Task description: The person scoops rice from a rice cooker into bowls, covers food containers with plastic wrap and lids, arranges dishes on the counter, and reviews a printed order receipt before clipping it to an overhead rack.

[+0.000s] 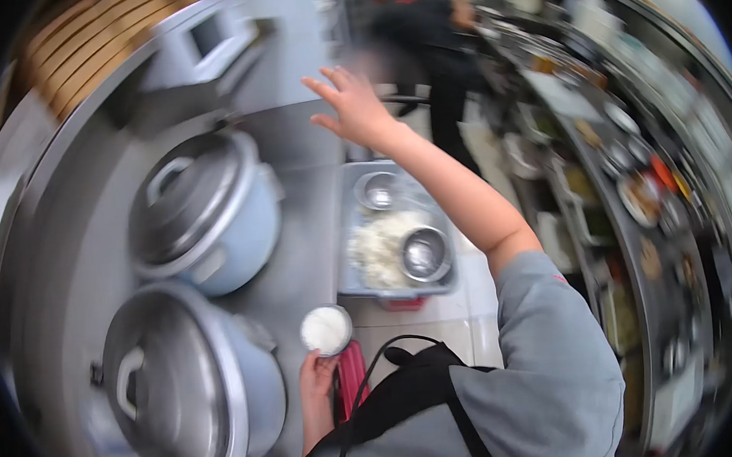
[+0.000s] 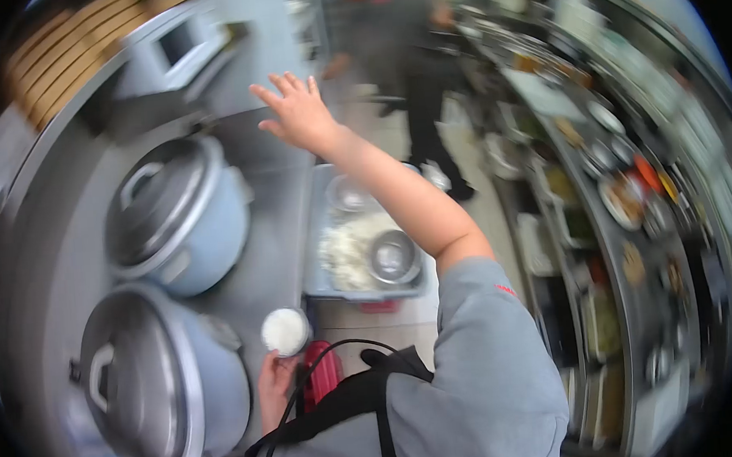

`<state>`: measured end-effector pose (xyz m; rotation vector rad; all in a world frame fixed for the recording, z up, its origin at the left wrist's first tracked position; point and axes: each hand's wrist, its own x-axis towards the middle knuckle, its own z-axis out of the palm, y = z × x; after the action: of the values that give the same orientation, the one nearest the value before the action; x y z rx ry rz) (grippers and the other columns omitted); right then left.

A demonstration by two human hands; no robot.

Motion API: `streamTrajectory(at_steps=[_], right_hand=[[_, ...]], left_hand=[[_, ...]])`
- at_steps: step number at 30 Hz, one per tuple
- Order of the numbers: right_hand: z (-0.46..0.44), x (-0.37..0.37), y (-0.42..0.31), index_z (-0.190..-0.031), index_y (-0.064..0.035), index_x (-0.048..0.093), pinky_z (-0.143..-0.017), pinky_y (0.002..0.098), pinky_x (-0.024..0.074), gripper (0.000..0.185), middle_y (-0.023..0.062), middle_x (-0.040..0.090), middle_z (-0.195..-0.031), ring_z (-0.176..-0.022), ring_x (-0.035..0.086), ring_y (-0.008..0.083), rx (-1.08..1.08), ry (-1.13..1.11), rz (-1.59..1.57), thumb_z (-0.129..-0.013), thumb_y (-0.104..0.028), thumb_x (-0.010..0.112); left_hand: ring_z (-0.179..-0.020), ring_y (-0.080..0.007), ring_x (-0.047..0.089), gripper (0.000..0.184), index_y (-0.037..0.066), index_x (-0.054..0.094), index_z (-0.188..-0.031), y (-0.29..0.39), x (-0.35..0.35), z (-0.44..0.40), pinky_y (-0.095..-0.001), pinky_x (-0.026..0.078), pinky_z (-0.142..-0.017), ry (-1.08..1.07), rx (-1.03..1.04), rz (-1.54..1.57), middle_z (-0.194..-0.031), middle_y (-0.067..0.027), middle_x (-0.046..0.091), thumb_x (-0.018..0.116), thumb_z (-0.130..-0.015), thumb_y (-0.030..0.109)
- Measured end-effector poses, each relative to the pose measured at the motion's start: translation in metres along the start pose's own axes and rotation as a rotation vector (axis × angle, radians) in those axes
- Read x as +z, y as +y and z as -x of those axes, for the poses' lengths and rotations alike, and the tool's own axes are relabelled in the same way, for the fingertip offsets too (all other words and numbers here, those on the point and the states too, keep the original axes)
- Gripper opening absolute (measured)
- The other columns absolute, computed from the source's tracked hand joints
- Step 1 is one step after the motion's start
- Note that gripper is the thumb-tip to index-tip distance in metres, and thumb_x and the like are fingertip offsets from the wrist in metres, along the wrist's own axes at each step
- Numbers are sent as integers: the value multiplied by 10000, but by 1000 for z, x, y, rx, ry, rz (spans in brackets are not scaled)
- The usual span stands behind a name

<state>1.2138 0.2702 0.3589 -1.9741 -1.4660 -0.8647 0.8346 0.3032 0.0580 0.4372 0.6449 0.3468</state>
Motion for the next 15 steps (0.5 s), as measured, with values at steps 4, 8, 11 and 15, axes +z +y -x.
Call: streamTrajectory(at_steps=[4,8,11,15], right_hand=[[112,-155,91,-1181,-136,440,-904,496,299,528,150,384,-1237,-1151,341,326,294,114,338,-708,-275,629],[215,-333,125,-1112,-119,507,-894,406,347,468,141,456,-1167,-1084,414,317,509,197,735,-686,-260,638],[300,-457,127,-1124,-138,506,-908,395,353,453,166,441,-1192,-1085,423,325,693,131,973,-699,-243,625],[417,-638,115,-1062,-131,548,-817,429,419,383,147,516,-1067,-992,496,318,1129,-41,1287,-706,-258,614]], left_hand=[[-970,-279,518,375,-12,448,-1075,-13,6,-32,-421,429,-855,-114,-97,-48,-1063,-156,524,565,-749,133],[-1004,-265,491,433,17,445,-1115,-34,52,-41,-398,416,-861,-212,-144,-158,-1096,-144,499,592,-734,162],[-992,-266,498,434,10,449,-1103,-55,76,-45,-396,418,-849,-266,-190,-268,-1082,-150,504,598,-727,168],[-927,-268,515,402,-5,466,-1055,-91,99,-44,-399,416,-838,-240,-240,-332,-1036,-148,516,596,-722,178]])
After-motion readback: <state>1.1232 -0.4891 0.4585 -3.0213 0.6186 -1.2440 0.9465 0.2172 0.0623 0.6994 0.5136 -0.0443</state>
